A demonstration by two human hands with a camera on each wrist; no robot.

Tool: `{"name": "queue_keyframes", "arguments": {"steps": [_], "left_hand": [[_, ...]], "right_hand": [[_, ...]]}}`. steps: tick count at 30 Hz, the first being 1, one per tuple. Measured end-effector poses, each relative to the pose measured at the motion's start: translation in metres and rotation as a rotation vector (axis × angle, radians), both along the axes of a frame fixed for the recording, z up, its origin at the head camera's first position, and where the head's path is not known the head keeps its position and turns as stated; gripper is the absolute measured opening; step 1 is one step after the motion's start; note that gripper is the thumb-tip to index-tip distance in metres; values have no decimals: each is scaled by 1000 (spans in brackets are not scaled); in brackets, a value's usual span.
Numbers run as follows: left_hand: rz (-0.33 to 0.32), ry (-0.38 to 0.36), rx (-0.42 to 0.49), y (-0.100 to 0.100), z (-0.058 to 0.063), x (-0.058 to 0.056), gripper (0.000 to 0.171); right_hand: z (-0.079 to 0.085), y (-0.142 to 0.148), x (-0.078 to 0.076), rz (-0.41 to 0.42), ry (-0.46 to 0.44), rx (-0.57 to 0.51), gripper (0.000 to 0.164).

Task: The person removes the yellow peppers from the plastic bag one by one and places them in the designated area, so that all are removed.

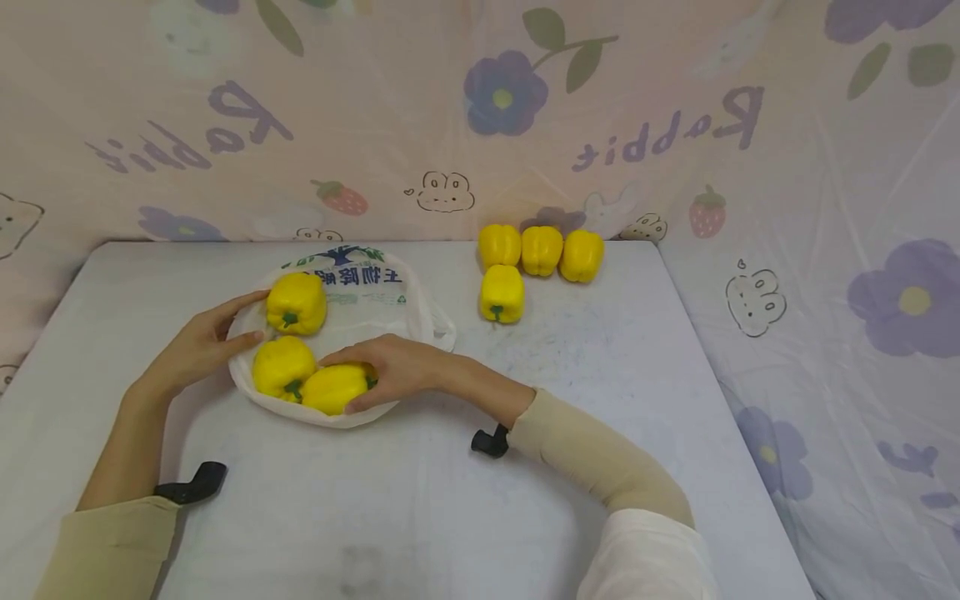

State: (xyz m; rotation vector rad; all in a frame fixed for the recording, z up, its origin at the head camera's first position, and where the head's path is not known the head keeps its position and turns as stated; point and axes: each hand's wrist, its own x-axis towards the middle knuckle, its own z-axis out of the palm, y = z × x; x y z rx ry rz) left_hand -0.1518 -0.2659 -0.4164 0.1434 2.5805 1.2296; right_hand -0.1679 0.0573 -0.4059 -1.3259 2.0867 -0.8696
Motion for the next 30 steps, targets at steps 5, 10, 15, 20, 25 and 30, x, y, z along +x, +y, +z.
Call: {"name": "queue_keyframes", "arguments": {"steps": [5, 10, 15, 20, 25, 30], "left_hand": [[0, 2, -9, 0, 0, 0, 71], [-8, 10, -12, 0, -1, 0, 71], [-14, 18, -9, 0, -1, 0, 71], [-12, 9, -17, -1, -1, -1, 72], [-11, 0, -21, -1, -1, -2, 72], [-20, 1, -26, -2, 1, -3, 72]], "right_hand": [[4, 4, -1, -19, 8, -46, 68], [5, 11, -4, -57, 7, -106, 68], [7, 21, -8, -135, -24, -131, 66], [12, 33, -11, -218, -44, -202, 67], [17, 45, -14, -270, -16, -274, 68], [18, 56, -18, -305, 14, -308, 66]]}}
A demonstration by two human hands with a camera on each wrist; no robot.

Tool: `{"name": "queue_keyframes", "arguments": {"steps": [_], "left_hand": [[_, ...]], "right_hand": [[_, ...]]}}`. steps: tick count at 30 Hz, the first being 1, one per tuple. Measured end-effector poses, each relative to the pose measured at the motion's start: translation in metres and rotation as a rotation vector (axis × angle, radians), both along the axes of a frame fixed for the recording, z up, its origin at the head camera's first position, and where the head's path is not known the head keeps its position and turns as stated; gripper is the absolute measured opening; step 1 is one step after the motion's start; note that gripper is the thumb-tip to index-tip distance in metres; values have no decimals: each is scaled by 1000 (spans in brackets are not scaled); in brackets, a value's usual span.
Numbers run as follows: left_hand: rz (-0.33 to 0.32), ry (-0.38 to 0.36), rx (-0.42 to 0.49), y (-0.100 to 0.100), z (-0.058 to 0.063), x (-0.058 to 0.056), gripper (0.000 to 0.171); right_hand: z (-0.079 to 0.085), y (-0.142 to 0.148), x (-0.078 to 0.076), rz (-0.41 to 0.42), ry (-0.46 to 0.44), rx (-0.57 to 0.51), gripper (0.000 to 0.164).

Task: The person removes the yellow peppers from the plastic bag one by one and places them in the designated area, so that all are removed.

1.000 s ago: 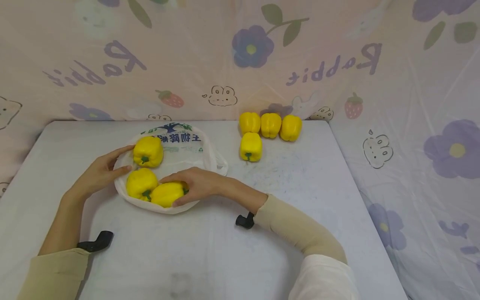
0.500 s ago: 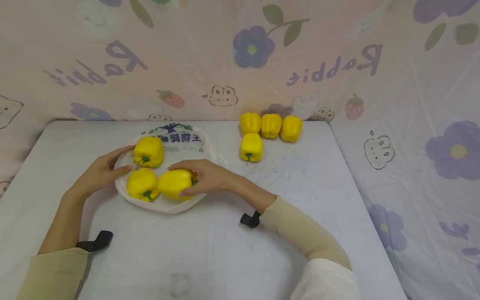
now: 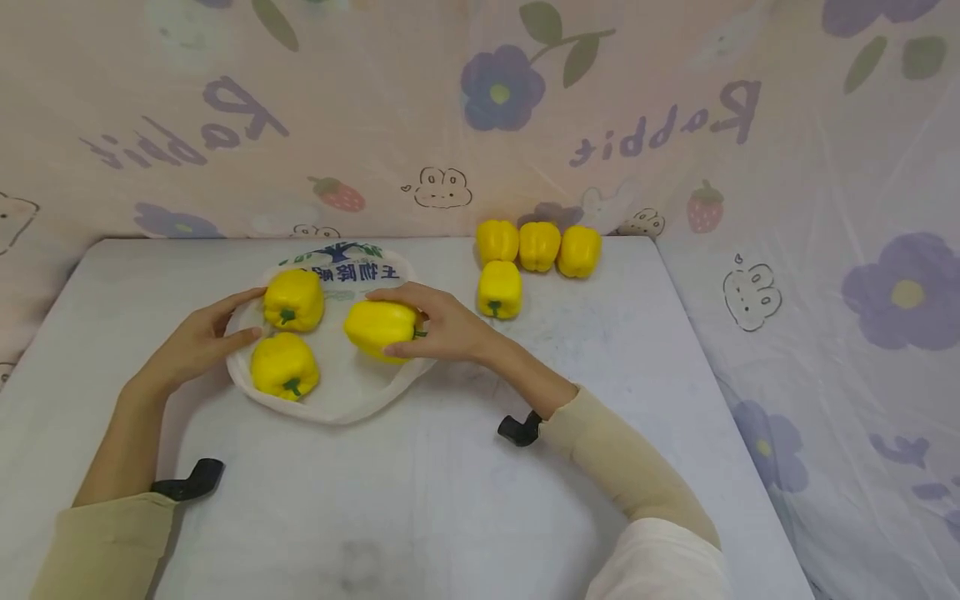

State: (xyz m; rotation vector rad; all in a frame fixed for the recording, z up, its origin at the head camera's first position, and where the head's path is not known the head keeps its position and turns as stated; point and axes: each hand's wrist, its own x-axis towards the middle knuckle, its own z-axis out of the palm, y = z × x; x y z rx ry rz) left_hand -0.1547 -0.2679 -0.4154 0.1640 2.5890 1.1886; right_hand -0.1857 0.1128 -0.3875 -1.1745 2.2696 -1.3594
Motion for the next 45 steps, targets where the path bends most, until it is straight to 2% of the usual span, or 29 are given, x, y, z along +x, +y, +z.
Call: {"name": "queue_keyframes", "arguments": {"steps": [11, 21, 33, 45], "left_hand": [[-4, -2, 11, 0, 6, -2, 71], [15, 1, -6, 1, 4, 0, 71], [27, -9, -19, 1, 0, 1, 71], [15, -6, -23, 3, 3, 1, 71]], "right_hand": [[3, 25, 1, -94, 34, -5, 68], [12, 51, 3, -175, -46, -10, 67], [16, 85, -2, -279, 3, -34, 65], [21, 110, -8, -440, -26, 8, 66]]}}
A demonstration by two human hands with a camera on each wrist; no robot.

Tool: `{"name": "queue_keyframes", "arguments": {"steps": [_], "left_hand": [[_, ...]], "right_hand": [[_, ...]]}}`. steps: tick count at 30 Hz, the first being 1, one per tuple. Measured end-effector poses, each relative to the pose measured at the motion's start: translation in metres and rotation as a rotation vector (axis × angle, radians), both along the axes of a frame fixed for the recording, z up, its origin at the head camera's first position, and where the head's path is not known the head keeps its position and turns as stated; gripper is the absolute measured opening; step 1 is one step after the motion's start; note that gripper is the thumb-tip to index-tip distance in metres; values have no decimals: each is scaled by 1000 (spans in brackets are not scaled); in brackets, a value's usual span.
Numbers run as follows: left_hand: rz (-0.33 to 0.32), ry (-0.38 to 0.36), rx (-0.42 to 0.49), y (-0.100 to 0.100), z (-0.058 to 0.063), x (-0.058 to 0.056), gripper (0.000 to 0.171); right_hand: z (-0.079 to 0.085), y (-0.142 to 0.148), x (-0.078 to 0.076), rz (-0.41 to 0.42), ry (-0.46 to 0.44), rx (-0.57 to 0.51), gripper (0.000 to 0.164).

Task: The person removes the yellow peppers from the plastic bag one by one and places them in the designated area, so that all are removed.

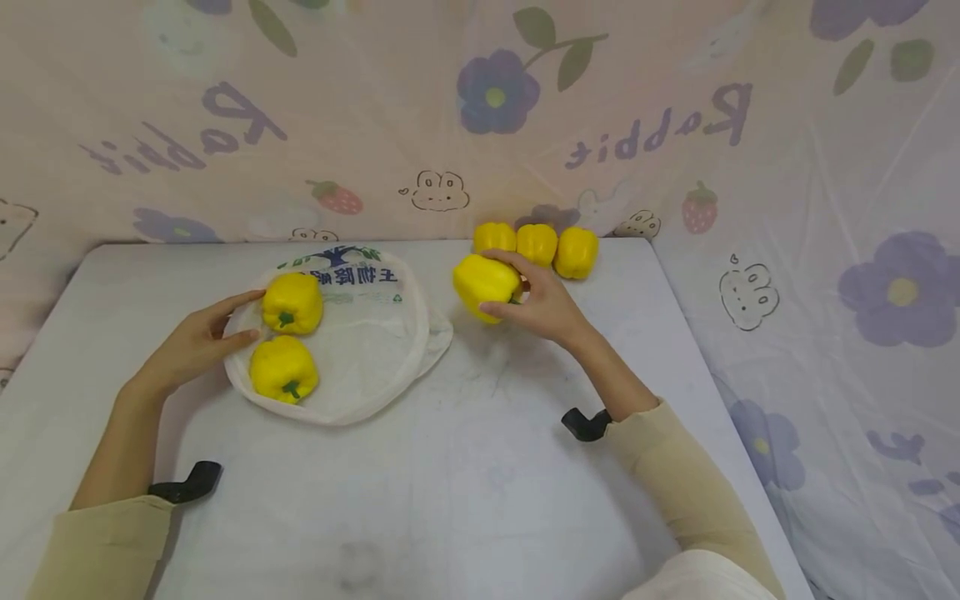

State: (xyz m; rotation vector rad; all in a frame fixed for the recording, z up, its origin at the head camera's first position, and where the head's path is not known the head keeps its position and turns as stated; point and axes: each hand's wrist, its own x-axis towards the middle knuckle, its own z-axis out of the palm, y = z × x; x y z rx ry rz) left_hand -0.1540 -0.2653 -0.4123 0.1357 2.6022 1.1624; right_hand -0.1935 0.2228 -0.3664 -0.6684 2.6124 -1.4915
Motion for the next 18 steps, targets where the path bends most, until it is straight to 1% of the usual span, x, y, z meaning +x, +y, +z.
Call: {"name": "queue_keyframes", "arguments": {"steps": [7, 18], "left_hand": [[-5, 3, 11, 0, 1, 1, 70], [-8, 12, 27, -1, -1, 1, 69]], "right_hand": [[0, 15, -2, -78, -6, 0, 65], [-6, 31, -4, -172, 32, 28, 65]]}}
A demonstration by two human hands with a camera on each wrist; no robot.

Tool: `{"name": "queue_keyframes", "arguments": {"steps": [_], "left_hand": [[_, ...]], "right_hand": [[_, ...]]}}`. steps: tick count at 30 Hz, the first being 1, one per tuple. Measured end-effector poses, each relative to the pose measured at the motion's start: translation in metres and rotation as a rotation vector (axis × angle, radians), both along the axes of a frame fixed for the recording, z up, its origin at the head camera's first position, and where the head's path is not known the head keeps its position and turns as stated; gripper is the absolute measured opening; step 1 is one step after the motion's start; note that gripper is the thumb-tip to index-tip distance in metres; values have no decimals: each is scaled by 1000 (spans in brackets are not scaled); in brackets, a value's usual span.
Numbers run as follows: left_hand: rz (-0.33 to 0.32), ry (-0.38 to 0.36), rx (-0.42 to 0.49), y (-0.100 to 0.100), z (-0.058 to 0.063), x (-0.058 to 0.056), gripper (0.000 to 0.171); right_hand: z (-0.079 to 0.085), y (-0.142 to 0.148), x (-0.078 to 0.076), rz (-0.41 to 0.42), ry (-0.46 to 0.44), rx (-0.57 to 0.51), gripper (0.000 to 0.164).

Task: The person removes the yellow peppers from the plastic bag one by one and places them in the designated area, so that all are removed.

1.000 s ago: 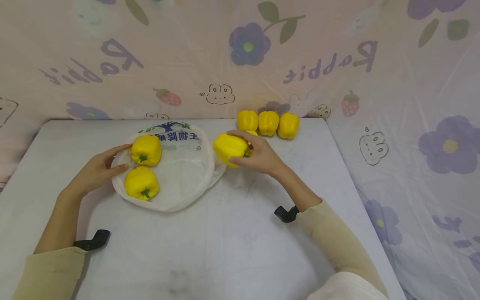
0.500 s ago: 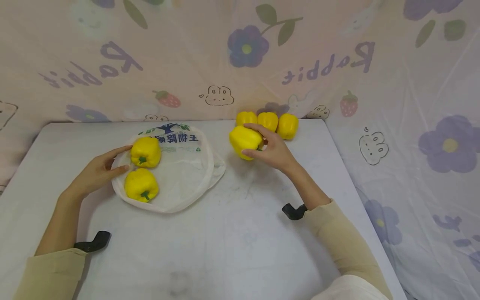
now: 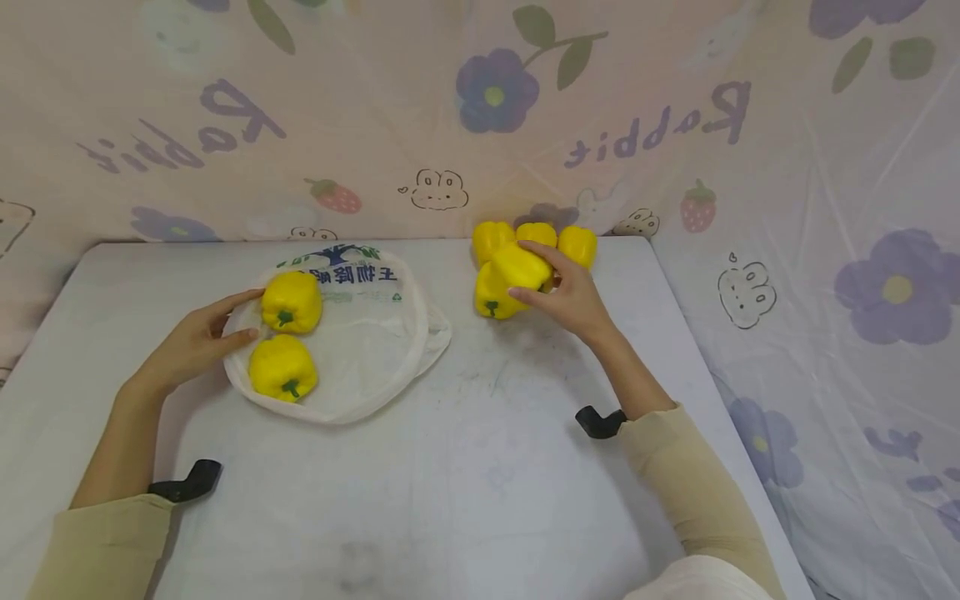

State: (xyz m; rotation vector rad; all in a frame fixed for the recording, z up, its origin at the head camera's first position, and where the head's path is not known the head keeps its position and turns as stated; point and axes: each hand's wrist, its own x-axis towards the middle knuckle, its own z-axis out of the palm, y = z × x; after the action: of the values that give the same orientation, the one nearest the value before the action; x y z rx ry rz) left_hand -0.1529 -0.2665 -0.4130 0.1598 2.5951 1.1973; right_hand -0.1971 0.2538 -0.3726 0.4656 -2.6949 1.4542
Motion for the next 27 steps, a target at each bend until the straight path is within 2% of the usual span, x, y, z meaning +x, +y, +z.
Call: {"name": "queue_keyframes", "arguments": {"steps": [9, 15, 20, 27], "left_hand": [[1, -17, -43, -2, 2, -4, 70], [8, -24, -45, -3, 2, -5, 70], [-1, -28, -23, -2, 2, -4, 73], [-3, -24, -20, 0, 1, -2, 72]], "right_hand": [[-1, 8, -3, -99, -69, -28, 68], [-5, 12, -3, -162, -83, 13, 70], [-12, 17, -2, -219, -98, 45, 71], [-25, 21, 1, -262, -186, 65, 77]]}}
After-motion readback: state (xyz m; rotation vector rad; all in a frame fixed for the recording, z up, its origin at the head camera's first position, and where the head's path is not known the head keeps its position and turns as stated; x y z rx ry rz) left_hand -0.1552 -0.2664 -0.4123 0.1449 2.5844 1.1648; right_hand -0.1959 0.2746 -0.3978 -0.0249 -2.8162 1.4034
